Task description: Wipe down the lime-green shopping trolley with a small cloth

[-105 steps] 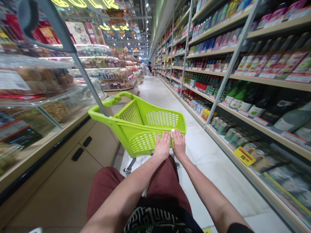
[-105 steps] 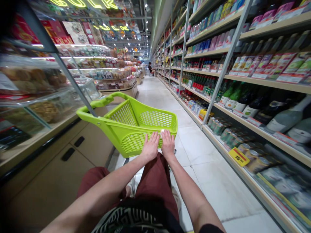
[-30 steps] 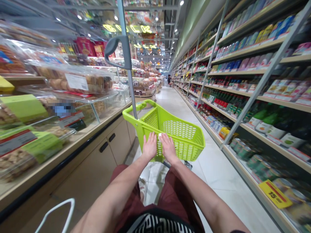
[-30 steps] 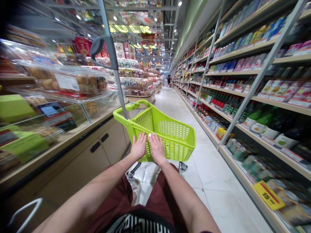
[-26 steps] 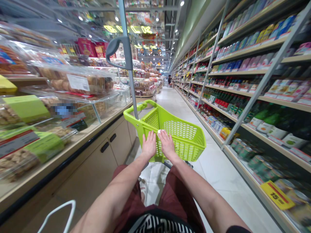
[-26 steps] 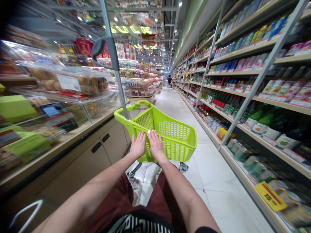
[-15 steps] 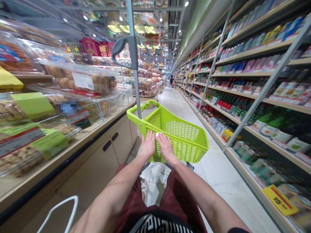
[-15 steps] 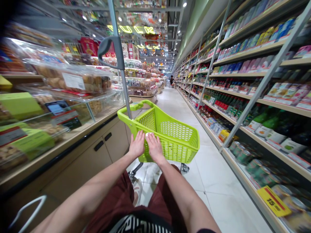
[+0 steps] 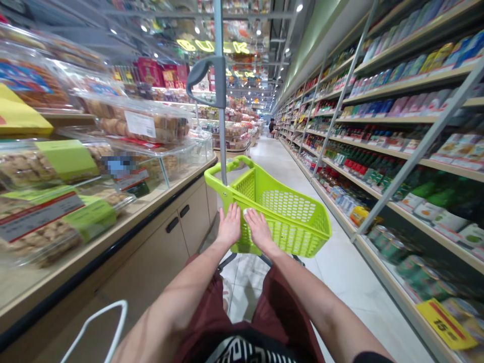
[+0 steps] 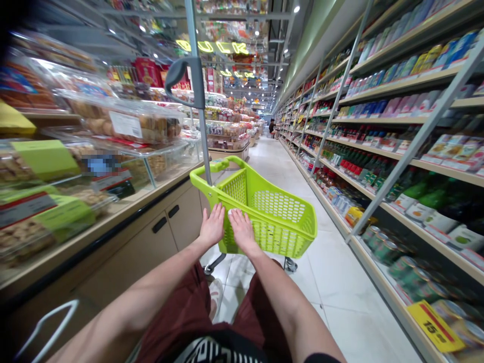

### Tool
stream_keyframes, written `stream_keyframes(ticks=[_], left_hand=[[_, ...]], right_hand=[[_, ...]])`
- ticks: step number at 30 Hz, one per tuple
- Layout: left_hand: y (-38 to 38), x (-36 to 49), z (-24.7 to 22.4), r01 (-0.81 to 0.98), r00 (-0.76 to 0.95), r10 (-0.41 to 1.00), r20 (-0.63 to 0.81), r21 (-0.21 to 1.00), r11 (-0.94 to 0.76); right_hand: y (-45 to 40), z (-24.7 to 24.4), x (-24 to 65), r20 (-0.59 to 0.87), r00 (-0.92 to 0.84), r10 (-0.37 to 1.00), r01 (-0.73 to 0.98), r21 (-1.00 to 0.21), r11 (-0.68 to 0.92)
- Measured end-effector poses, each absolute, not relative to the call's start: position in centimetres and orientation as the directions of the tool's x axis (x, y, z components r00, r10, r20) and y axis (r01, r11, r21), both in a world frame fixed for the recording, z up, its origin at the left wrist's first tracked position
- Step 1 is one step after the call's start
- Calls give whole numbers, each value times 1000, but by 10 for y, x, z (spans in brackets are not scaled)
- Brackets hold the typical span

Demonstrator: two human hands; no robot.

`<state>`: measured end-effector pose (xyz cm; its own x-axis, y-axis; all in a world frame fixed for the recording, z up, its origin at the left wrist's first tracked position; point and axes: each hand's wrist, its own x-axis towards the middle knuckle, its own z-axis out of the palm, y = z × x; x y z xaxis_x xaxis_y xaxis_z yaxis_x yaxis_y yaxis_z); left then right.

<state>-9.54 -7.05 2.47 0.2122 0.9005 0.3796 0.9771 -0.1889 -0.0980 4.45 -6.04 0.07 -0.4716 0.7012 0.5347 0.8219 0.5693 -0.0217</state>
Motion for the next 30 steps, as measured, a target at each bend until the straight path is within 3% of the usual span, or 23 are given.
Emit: stream_keyframes(ticks=[4,13,21,30], left_hand=[[-70,-102,35,982,190,896,402,-82,-171],[-69,-118,24,987,160,914,372,-63,-147],[-62,-136,35,997,80,910,407,-33,-73],[-64,-143,21,996,84,917,389,-40,-74]], right_hand=[[-52,30,28,613,-470,635,808,10,588],[-49,13,24,454,-541,708,805,36,592],[-32,61,-5,632,-511,583,788,72,612],[-44,19,0,399,-639,658,748,124,651]])
